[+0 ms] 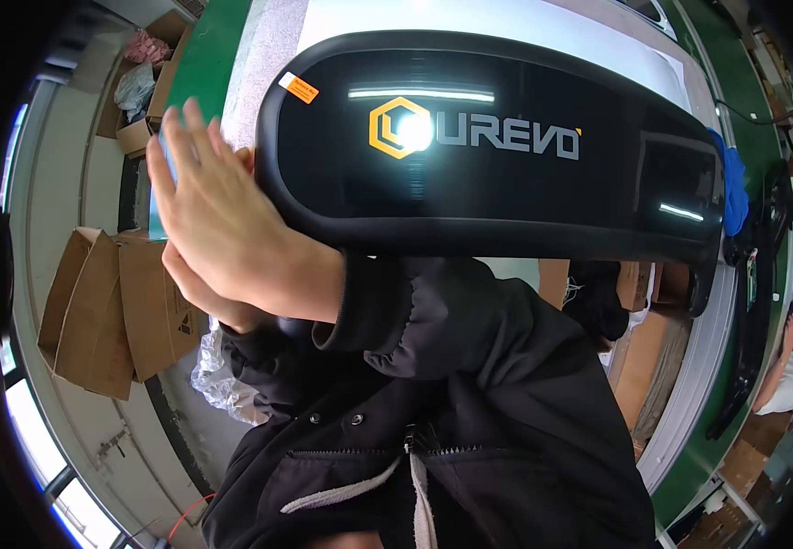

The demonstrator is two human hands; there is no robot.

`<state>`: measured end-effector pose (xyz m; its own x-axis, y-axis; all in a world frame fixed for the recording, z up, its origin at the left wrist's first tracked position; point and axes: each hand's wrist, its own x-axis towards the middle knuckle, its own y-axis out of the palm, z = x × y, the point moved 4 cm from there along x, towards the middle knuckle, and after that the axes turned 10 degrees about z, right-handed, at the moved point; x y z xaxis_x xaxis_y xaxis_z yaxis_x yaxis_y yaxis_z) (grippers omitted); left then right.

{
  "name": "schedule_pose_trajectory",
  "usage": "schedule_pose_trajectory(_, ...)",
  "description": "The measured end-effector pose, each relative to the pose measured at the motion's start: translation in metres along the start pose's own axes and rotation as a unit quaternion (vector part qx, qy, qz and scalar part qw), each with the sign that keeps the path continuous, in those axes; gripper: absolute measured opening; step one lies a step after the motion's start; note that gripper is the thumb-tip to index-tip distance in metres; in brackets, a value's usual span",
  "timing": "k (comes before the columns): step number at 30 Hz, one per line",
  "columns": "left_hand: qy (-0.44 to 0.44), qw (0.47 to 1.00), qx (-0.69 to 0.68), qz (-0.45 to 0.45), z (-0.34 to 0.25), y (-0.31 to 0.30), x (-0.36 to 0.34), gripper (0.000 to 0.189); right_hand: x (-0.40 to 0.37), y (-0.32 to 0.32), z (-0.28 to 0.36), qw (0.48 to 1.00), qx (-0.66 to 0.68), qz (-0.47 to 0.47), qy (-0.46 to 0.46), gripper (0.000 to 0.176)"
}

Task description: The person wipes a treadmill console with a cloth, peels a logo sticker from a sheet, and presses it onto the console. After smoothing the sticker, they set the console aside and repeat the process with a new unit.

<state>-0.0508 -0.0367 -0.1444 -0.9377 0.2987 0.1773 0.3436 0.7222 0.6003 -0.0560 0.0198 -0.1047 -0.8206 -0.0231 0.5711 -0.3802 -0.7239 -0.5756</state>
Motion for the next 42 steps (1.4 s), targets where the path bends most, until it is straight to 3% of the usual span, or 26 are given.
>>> schedule_pose_trajectory(2,-0.008,0.994,-0.069,0.082,0.001,0.012,0.004,0.031,-0.007,0.032,0.004,0.986,-0.131,-0.092,0.042,0.061)
schedule_pose_trajectory(4,-0.006,0.996,0.001,0.091,-0.001,0.010,0.008,0.030,-0.016,0.041,0.009,0.993,-0.100,-0.068,0.013,0.052)
schedule_pose_trajectory(6,-0.006,0.992,0.089,0.094,0.003,-0.001,0.013,0.030,-0.024,-0.013,0.023,0.989,0.091,0.076,-0.083,0.041)
schedule_pose_trajectory(9,-0.006,0.979,0.176,0.106,0.004,-0.001,0.007,0.031,-0.057,-0.043,0.015,0.988,-0.126,0.080,-0.041,0.043)
schedule_pose_trajectory(11,-0.030,0.979,0.166,0.112,0.001,0.008,0.005,0.021,-0.078,-0.070,0.007,0.964,-0.217,0.151,0.037,0.050)
schedule_pose_trajectory(13,-0.038,0.973,0.182,0.136,0.002,0.009,0.005,0.037,-0.099,-0.093,-0.002,0.940,-0.294,0.166,0.047,0.049)
schedule_pose_trajectory(16,-0.038,0.928,0.324,0.180,-0.002,0.018,0.007,0.052,-0.130,-0.139,-0.014,0.904,-0.364,0.189,0.119,0.048)
schedule_pose_trajectory(17,-0.047,0.918,0.352,0.179,-0.002,0.019,0.008,0.067,-0.141,-0.157,-0.021,0.894,-0.387,0.175,0.144,0.044)
schedule_pose_trajectory(22,-0.014,0.781,0.591,0.199,-0.010,0.046,0.016,0.083,-0.199,-0.255,-0.056,0.848,-0.474,0.021,0.236,0.057)
schedule_pose_trajectory(24,0.023,0.712,0.673,0.200,-0.011,0.058,0.018,0.083,-0.223,-0.289,-0.062,0.806,-0.520,-0.015,0.282,0.049)
schedule_pose_trajectory(27,-0.031,0.767,0.617,0.172,-0.009,0.058,0.019,0.077,-0.244,-0.311,-0.067,0.786,-0.505,-0.073,0.351,0.043)
schedule_pose_trajectory(31,-0.083,0.821,0.549,0.131,-0.011,0.055,0.016,0.062,-0.252,-0.335,-0.078,0.811,-0.317,-0.140,0.471,0.045)
schedule_pose_trajectory(34,-0.103,0.848,0.508,0.114,-0.003,0.058,0.014,0.059,-0.261,-0.363,-0.090,0.806,-0.287,-0.079,0.511,0.044)
schedule_pose_trajectory(40,-0.107,0.917,0.365,0.123,0.006,0.060,0.008,0.058,-0.258,-0.371,-0.093,0.798,-0.272,-0.173,0.510,0.040)
schedule_pose_trajectory(42,-0.082,0.929,0.328,0.150,0.007,0.058,0.008,0.060,-0.256,-0.376,-0.086,0.828,-0.232,-0.213,0.464,0.037)
